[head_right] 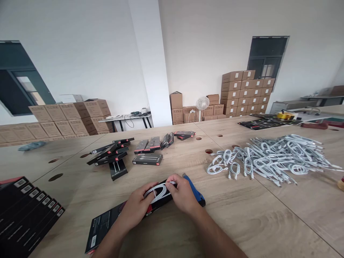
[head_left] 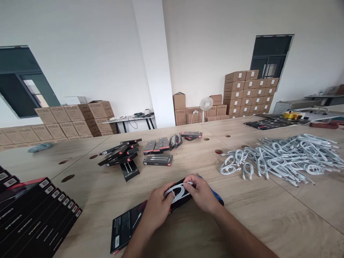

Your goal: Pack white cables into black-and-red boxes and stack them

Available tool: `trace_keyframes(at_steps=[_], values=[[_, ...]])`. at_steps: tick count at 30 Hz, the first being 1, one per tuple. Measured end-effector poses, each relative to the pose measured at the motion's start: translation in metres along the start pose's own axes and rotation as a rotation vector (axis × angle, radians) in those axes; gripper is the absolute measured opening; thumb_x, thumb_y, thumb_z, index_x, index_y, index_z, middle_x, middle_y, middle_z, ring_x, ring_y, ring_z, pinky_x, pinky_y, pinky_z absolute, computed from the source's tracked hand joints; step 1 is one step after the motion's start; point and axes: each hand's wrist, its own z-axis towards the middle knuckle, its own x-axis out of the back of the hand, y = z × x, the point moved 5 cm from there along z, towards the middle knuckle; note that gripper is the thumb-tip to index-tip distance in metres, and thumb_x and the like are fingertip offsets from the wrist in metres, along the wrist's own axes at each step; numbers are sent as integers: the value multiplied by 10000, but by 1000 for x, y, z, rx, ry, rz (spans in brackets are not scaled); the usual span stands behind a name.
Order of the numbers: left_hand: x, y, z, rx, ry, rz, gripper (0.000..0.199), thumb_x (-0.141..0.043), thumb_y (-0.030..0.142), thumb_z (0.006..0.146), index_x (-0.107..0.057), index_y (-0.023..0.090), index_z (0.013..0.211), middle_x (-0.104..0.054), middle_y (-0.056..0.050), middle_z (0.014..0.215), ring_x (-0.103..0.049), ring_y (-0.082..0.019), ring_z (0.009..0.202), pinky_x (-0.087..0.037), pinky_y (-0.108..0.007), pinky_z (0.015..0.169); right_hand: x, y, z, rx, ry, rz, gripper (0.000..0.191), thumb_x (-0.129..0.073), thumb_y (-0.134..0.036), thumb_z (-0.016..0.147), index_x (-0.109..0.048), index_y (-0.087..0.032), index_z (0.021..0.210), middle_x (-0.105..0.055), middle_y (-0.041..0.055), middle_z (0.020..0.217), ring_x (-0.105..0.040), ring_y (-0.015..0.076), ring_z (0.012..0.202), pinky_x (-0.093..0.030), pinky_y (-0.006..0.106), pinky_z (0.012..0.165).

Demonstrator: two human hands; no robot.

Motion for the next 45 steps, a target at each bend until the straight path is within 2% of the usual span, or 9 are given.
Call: trace_keyframes(at_steps=[7, 12, 15, 18, 23, 26, 35, 40, 45], values=[[11, -8, 3, 43, 80, -90, 533, -359, 309, 815, -699, 163, 1199, -714, -82, 1270, -627, -232, 1207, -450, -358, 1054, 10, 3, 4, -15, 103, 120, 187, -684, -381, 775, -676, -220, 680, -668, -8, 628, -591, 173, 616, -467, 281, 590], [23, -7, -2, 24, 103, -38, 525, -528, 414, 787, -670, 176, 1233, -658, -115, 1352, -561, -283, 1276, -377, -440, 1127, 69, 21, 15, -50, 563, 222, 430, -462, -619, 895, -634, -234, 977, -700, 55, 951, -664, 214, 885, -519, 314, 691], [18, -5, -9, 25, -14, 181, 732, -756, 410, 618, -628, 219, 1312, -568, -131, 1466, -445, -358, 1397, -136, -566, 1228, 88, 32, 18, -64, 701, 194, 511, -333, -615, 942, -543, -249, 1230, -636, 102, 1190, -638, 235, 1068, -537, 351, 744], [9, -4, -13, 17, -94, 459, 763, -729, 302, 641, -551, 258, 1382, -572, -118, 1457, -459, -338, 1392, -23, -606, 1229, 75, 28, 15, -13, 627, 67, 455, -504, -499, 895, -556, -234, 1261, -620, 131, 1247, -611, 265, 1114, -527, 406, 814], [1, 8, -12, -66, 14, 583, 702, -646, 144, 681, -524, 258, 1363, -589, -88, 1405, -482, -296, 1347, -89, -542, 1229, 23, -4, 1, 186, 237, -228, 55, -685, -272, 799, -731, -269, 829, -721, 55, 924, -630, 262, 945, -436, 445, 912], [-5, 20, -14, -191, 99, 671, 701, -620, 91, 693, -515, 254, 1368, -594, -86, 1382, -490, -286, 1319, -159, -510, 1203, 2, -14, -6, 210, 90, -395, 95, -781, -203, 723, -725, -280, 726, -711, 27, 788, -609, 259, 854, -377, 451, 870], [-19, 31, -20, -257, 107, 692, 714, -591, 51, 678, -531, 239, 1364, -591, -102, 1375, -497, -313, 1287, -275, -505, 1076, -10, -12, -10, 126, 42, -620, 193, -821, -168, 689, -642, -240, 695, -721, 30, 790, -608, 259, 815, -326, 425, 799], [-17, 27, -18, -207, 94, 685, 688, -600, 99, 696, -537, 244, 1366, -608, -94, 1356, -517, -306, 1261, -305, -477, 1047, -12, -17, -11, 181, 39, -586, 200, -743, -122, 744, -586, -233, 692, -679, -10, 704, -601, 202, 721, -341, 375, 758], [-11, 25, -16, -151, 91, 663, 676, -596, 128, 716, -531, 237, 1380, -604, -97, 1379, -521, -304, 1268, -326, -465, 1038, -6, -26, -12, 259, 124, -528, 174, -753, -178, 759, -596, -232, 707, -659, 23, 786, -584, 243, 826, -344, 398, 789]])
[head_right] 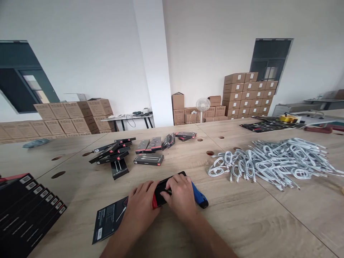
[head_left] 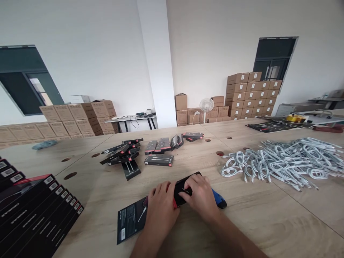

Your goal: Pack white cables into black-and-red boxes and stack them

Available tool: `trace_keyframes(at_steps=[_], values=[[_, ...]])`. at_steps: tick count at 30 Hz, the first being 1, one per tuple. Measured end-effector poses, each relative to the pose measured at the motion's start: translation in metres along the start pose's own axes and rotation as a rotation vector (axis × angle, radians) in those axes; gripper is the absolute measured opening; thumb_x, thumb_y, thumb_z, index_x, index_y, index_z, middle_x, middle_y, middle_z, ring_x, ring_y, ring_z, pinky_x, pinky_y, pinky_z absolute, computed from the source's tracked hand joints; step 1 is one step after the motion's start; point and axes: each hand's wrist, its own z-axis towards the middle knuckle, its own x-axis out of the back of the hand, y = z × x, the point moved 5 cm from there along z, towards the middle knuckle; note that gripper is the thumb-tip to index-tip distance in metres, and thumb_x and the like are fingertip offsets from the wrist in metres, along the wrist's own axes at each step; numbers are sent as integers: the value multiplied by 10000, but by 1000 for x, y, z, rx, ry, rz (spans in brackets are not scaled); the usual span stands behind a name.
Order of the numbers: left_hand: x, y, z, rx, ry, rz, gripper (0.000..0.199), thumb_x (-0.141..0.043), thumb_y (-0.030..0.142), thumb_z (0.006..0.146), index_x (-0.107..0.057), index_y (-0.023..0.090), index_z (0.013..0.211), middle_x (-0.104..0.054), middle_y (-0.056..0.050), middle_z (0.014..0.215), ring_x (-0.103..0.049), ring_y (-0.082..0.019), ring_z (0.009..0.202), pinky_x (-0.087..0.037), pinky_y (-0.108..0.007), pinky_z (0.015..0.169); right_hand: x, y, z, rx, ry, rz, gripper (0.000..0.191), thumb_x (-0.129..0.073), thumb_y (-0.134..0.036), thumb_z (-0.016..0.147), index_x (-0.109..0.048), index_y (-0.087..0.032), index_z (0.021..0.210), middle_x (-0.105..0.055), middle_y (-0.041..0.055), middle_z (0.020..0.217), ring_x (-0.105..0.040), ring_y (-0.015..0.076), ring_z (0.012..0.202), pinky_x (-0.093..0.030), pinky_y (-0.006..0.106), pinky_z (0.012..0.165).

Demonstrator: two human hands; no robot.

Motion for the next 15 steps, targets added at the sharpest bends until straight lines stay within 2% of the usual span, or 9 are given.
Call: trace_keyframes(at_steps=[2, 4, 6, 8, 12, 15], values=[[3, -4, 1, 25, 8, -9, 672, -612, 140, 729, -523, 230, 1389, -599, -99, 1391, -513, -301, 1284, -324, -465, 1050, 6, 4, 2, -14, 67, 50, 124, -735, -267, 808, -623, -237, 761, -665, 37, 860, -587, 255, 885, -371, 418, 835], [7, -9, 2, 48, 33, -24, 668, -647, 162, 743, -514, 230, 1394, -592, -94, 1405, -504, -296, 1300, -320, -465, 1065, 13, 14, 4, -57, 163, 107, 86, -637, -322, 887, -654, -238, 898, -667, 76, 1011, -581, 279, 1021, -390, 457, 927], [12, -14, 2, 69, 68, -45, 668, -686, 185, 753, -507, 237, 1394, -592, -84, 1407, -503, -291, 1305, -320, -468, 1075, 18, 27, 6, -122, 258, 164, 236, -569, -365, 918, -644, -213, 1082, -623, 138, 1210, -527, 316, 1199, -384, 510, 1017], [15, -17, 2, 82, 106, -69, 670, -712, 191, 758, -501, 244, 1391, -598, -75, 1396, -510, -285, 1299, -330, -469, 1074, 18, 41, 7, -186, 298, 236, 374, -540, -413, 926, -608, -178, 1210, -597, 178, 1300, -530, 327, 1240, -437, 520, 1009], [17, -20, 3, 76, 162, -110, 679, -752, 179, 733, -516, 251, 1366, -618, -71, 1370, -534, -295, 1283, -357, -488, 1065, 7, 50, 9, -233, 220, 403, 433, -495, -464, 961, -628, -166, 1246, -719, 150, 1182, -695, 269, 1017, -575, 421, 853], [14, -19, 3, 66, 174, -172, 722, -785, 183, 702, -509, 242, 1366, -629, -80, 1357, -550, -309, 1275, -380, -504, 1057, 1, 35, 5, -199, 148, 470, 434, -518, -488, 962, -683, -187, 1227, -728, 143, 1201, -703, 272, 1041, -583, 414, 869]])
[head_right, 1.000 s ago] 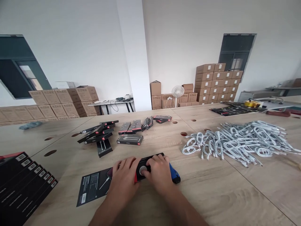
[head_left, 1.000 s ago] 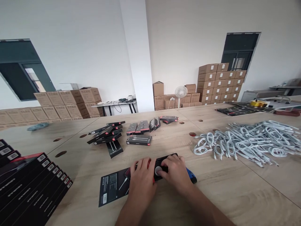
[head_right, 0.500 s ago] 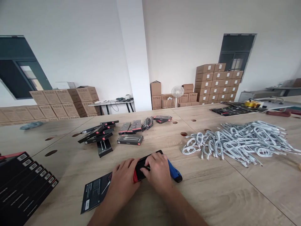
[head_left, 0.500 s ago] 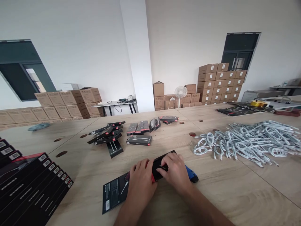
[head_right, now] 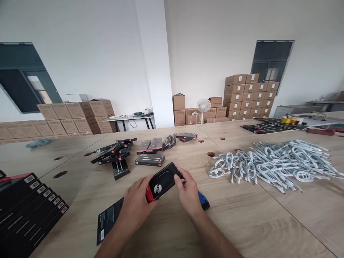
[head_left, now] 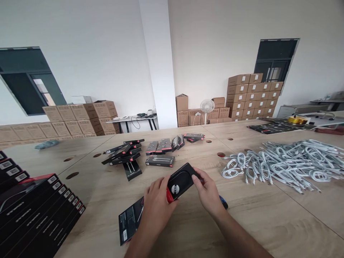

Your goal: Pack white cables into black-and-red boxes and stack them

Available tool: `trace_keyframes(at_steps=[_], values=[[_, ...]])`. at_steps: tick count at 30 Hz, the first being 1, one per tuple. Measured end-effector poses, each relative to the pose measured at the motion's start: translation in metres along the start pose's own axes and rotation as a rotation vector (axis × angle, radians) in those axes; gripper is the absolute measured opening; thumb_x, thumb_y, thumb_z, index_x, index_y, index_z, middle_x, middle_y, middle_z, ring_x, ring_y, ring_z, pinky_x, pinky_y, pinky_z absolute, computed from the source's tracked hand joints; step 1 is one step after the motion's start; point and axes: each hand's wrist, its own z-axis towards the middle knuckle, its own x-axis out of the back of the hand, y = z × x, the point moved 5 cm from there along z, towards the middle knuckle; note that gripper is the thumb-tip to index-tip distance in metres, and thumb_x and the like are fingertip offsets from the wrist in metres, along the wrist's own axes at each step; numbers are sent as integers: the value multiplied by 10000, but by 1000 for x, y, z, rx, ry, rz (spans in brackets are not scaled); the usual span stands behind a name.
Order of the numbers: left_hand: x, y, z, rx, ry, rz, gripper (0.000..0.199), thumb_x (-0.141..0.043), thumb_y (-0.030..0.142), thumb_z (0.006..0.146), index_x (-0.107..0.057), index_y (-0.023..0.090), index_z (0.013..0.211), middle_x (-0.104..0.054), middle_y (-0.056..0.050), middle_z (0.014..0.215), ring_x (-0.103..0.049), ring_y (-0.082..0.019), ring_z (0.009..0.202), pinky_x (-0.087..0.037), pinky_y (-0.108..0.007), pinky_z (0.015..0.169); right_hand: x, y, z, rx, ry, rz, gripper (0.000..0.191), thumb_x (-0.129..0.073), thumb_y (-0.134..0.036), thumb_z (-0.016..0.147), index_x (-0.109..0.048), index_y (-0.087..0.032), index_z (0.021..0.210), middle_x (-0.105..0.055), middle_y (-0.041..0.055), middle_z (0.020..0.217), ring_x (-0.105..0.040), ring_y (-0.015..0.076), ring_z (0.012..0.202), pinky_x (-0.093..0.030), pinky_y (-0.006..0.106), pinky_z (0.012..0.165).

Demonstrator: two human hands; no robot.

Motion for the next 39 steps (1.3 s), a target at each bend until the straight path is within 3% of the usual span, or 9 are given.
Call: trace_keyframes(at_steps=[6, 9, 13, 16, 22, 25, 33, 36, 39], values=[[4, 0, -1, -90, 87, -140, 797, -817, 187, 694, -451, 272, 1397, -625, -92, 1355, -564, -314, 1266, -406, -524, 1055, -24, -26, -20, 52, -241, 114, 356, -583, -502, 940, -774, -279, 1142, -695, 106, 1288, -625, 268, 1220, -483, 448, 1067], [10, 3, -2, -182, 104, -203, 852, -814, 208, 724, -382, 338, 1446, -592, -83, 1387, -550, -309, 1283, -423, -529, 1054, -25, -20, -18, -110, -234, 336, 369, -639, -539, 903, -754, -302, 1161, -674, 83, 1314, -652, 238, 1118, -550, 389, 905], [17, 15, -5, -351, 49, -213, 817, -770, 256, 801, -350, 430, 1481, -527, -77, 1433, -518, -310, 1307, -438, -535, 1058, -28, -14, -16, -389, -279, 743, 453, -839, -469, 746, -736, -265, 1138, -739, 19, 982, -630, 118, 732, -486, 213, 570], [21, 22, -7, -398, 3, -223, 769, -711, 315, 866, -313, 456, 1508, -483, -85, 1454, -496, -309, 1325, -460, -524, 1059, -31, -18, -17, -477, -354, 863, 407, -842, -466, 740, -754, -197, 1032, -703, -2, 785, -603, 101, 638, -456, 194, 512], [27, 25, -12, -451, -35, -243, 681, -625, 394, 926, -297, 452, 1520, -405, -110, 1506, -456, -325, 1377, -481, -539, 1072, -31, -25, -19, -551, -388, 942, 377, -906, -449, 661, -717, -158, 808, -651, -28, 616, -556, 71, 497, -453, 182, 461], [28, 25, -14, -467, 8, -262, 596, -636, 387, 920, -388, 409, 1461, -416, -115, 1487, -474, -312, 1364, -506, -510, 1054, -28, -29, -19, -553, -390, 956, 371, -930, -418, 633, -686, -155, 727, -632, -34, 557, -536, 64, 454, -432, 172, 436], [28, 33, -18, -396, 285, -393, 338, -758, 338, 810, -547, 276, 1067, -520, -101, 1334, -583, -275, 1203, -541, -426, 943, -19, -40, -11, -456, -298, 965, 333, -909, -389, 675, -663, -166, 679, -627, -52, 554, -533, 53, 483, -429, 165, 484], [30, 30, -18, -318, 416, -457, 345, -747, 326, 816, -536, 275, 1085, -518, -90, 1306, -557, -277, 1216, -507, -432, 963, -16, -48, -10, -378, -275, 936, 279, -867, -378, 740, -692, -181, 834, -717, -18, 721, -633, 91, 641, -497, 203, 620], [32, 17, -16, -136, 537, -621, 349, -683, 339, 867, -499, 281, 1158, -494, -84, 1297, -490, -275, 1271, -442, -444, 1030, -16, -59, -17, -207, -319, 751, 286, -752, -330, 849, -624, -233, 1086, -757, 46, 1034, -700, 179, 951, -528, 311, 835]])
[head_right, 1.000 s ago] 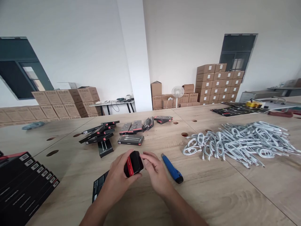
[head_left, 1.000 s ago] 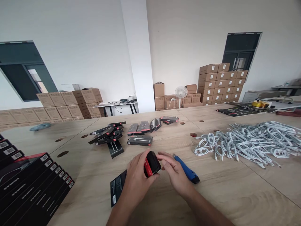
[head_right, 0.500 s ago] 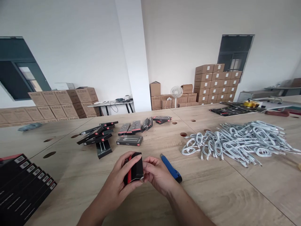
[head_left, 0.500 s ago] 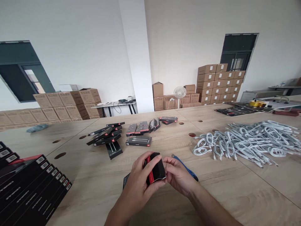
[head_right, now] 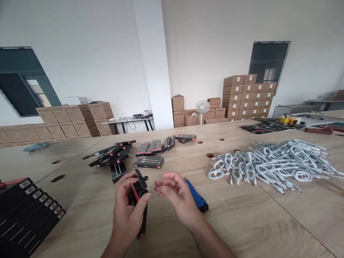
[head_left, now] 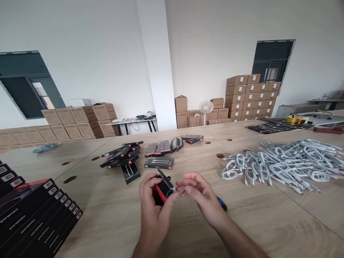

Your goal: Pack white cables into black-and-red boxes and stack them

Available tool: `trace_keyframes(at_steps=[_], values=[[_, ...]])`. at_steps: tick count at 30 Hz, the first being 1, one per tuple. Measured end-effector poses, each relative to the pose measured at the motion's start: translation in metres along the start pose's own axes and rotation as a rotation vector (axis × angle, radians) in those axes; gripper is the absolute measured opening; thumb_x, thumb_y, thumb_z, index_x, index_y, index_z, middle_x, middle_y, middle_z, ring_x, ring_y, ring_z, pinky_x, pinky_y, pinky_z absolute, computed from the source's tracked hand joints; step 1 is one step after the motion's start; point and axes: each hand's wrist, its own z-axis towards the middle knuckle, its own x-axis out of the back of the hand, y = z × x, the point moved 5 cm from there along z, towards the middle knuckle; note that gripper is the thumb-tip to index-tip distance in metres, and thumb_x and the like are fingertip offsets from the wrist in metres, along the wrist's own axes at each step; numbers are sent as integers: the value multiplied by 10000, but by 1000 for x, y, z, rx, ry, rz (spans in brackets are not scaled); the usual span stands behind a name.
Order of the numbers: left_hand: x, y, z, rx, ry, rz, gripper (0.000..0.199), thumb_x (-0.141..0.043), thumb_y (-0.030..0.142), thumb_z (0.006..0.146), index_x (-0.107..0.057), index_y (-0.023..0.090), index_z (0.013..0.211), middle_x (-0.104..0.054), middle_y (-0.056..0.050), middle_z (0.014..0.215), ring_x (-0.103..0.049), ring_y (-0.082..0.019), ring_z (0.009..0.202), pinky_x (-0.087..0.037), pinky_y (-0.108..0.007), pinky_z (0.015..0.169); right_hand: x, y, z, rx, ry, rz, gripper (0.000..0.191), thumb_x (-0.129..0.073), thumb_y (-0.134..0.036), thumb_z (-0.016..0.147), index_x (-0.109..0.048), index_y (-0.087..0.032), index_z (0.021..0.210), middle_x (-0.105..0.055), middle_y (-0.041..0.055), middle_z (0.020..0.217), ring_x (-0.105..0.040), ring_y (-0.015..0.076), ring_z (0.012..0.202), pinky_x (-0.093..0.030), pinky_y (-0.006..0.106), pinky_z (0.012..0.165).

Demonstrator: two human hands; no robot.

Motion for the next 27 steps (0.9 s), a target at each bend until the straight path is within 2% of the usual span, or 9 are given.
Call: trace_keyframes(at_steps=[3, 5, 8, 10, 14, 17, 21, 24, 27], values=[[0, -11, -1, 177, 75, -150, 479, -664, 368, 880, -419, 306, 1287, -469, -70, 1311, -500, -237, 1222, -439, -398, 1011, -13, 3, -12, 115, -63, -381, 399, -695, -175, 811, -541, -272, 1166, -666, 74, 1290, -636, 223, 1145, -508, 366, 918], [-3, -13, -3, 234, 69, -217, 589, -708, 375, 846, -377, 320, 1330, -466, -64, 1322, -517, -221, 1186, -461, -357, 959, -19, 6, -18, 175, -69, -588, 476, -700, -115, 731, -520, -276, 1141, -599, 81, 1380, -631, 226, 1107, -533, 340, 831], [-6, -12, -5, 255, 33, -269, 628, -739, 377, 817, -374, 331, 1326, -467, -57, 1313, -530, -221, 1177, -483, -339, 918, -20, 4, -20, 267, -20, -747, 431, -701, -125, 714, -500, -268, 1068, -592, 90, 1354, -647, 200, 958, -538, 307, 712], [-7, -10, -6, 231, -10, -239, 582, -736, 391, 815, -414, 326, 1296, -462, -57, 1305, -508, -241, 1216, -478, -368, 953, -20, -3, -19, 357, 15, -796, 396, -690, -136, 743, -487, -268, 1056, -617, 92, 1285, -653, 208, 992, -542, 317, 745], [-5, -9, -5, 152, -61, -112, 470, -706, 420, 838, -495, 311, 1243, -449, -72, 1315, -436, -290, 1302, -455, -440, 1016, -22, -14, -20, 559, 6, -834, 371, -666, -111, 770, -435, -282, 1006, -660, 71, 1112, -624, 242, 1185, -546, 344, 870], [-5, -8, -6, 119, -92, -133, 414, -604, 423, 921, -473, 313, 1298, -411, -94, 1442, -391, -301, 1387, -417, -485, 1078, -25, -16, -24, 636, -9, -869, 410, -674, -105, 755, -429, -283, 1032, -649, 80, 1143, -645, 235, 1151, -549, 352, 911], [-7, -8, -10, 138, -119, -187, 394, -459, 423, 999, -445, 281, 1366, -406, -114, 1541, -366, -297, 1444, -281, -540, 1190, -29, -15, -27, 653, -37, -963, 487, -670, -125, 749, -445, -284, 1152, -629, 102, 1212, -658, 244, 1120, -560, 354, 906], [-6, -9, -9, 208, -85, -208, 365, -423, 428, 1016, -520, 266, 1327, -518, -94, 1465, -452, -270, 1388, -355, -474, 1159, -24, -17, -25, 635, 1, -1002, 471, -610, -90, 787, -462, -280, 1191, -622, 102, 1227, -653, 236, 1113, -559, 350, 908], [-3, -10, -5, 243, -26, -208, 290, -489, 417, 996, -608, 247, 1199, -636, -76, 1281, -573, -241, 1248, -476, -390, 1040, -13, -21, -21, 597, 57, -956, 485, -558, -79, 840, -459, -271, 1275, -611, 108, 1234, -633, 234, 1121, -547, 364, 933]])
